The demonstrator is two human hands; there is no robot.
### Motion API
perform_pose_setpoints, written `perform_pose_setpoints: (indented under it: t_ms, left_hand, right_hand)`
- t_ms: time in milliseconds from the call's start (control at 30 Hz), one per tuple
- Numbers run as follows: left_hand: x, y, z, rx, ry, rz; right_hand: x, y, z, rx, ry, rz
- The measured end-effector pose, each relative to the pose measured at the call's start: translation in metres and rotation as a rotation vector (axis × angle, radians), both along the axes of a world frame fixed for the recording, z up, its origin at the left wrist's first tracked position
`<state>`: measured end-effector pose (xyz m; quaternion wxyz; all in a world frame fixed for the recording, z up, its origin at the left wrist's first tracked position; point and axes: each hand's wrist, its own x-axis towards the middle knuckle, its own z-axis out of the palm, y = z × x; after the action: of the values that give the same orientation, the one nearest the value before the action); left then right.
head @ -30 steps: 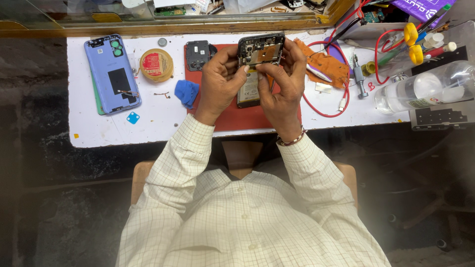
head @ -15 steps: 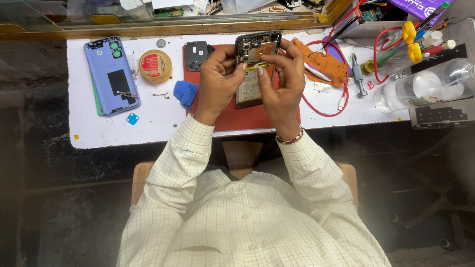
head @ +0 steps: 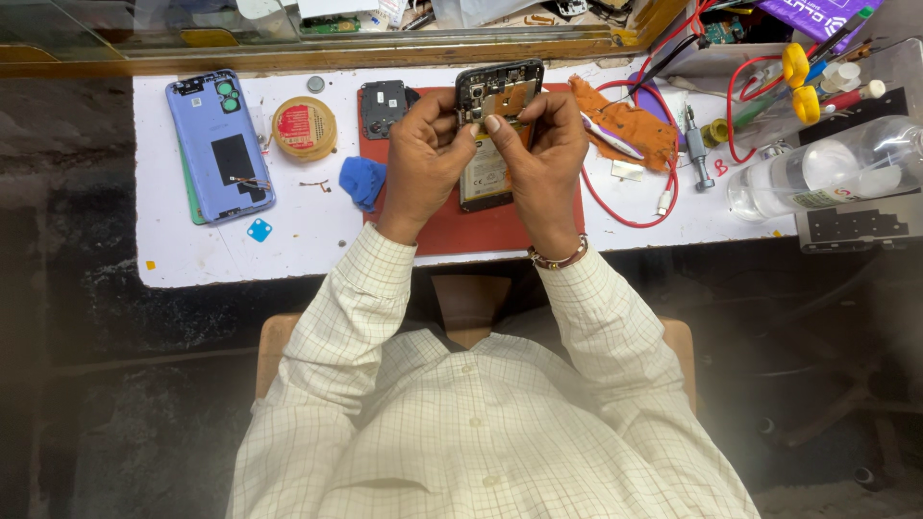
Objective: The person repairs a smartphone at a workbench. They use a screwdriver on the phone's internal board, lift the motherboard out of the frame, reseat it, press the battery and connectors into place, and repeatedly press along the board and battery area while working over a red mat.
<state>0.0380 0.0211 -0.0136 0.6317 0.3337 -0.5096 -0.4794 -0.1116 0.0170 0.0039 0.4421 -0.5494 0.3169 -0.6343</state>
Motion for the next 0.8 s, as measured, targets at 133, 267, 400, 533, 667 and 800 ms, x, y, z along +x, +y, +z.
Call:
perform_pose_setpoints:
  t_ms: [133, 267, 400, 533, 667, 800]
  left_hand:
    - [0.002, -0.001, -0.001, -0.032, -0.002, -0.018]
    - [0.002, 0.001, 0.001, -0.047, -0.041, -0.017]
    - [0.002, 0.004, 0.005, -0.057, -0.084, -0.023]
    - [0.003, 0.007, 0.006, -0.078, -0.082, -0.029]
    - [0.003, 0.003, 0.003, -0.075, -0.07, -0.04]
    - [-0.003, -0.005, 0.001, -0.044, 0.052, -0.071]
  right_hand:
    - [-0.003, -0.001, 0.0, -0.024, 0.065, -0.001]
    - [-0.004, -0.002, -0.004, -0.052, 0.126, -0.043]
    - [-0.003, 0.003, -0.007, -0.053, 0.234, -0.128]
    - [0.001, 0.005, -0.005, -0.047, 0.255, -0.156]
    - [0.002, -0.004, 0.003, -0.115, 0.178, -0.083]
    - [-0.003, -0.01, 0.01, -0.02, 0.118, -0.019]
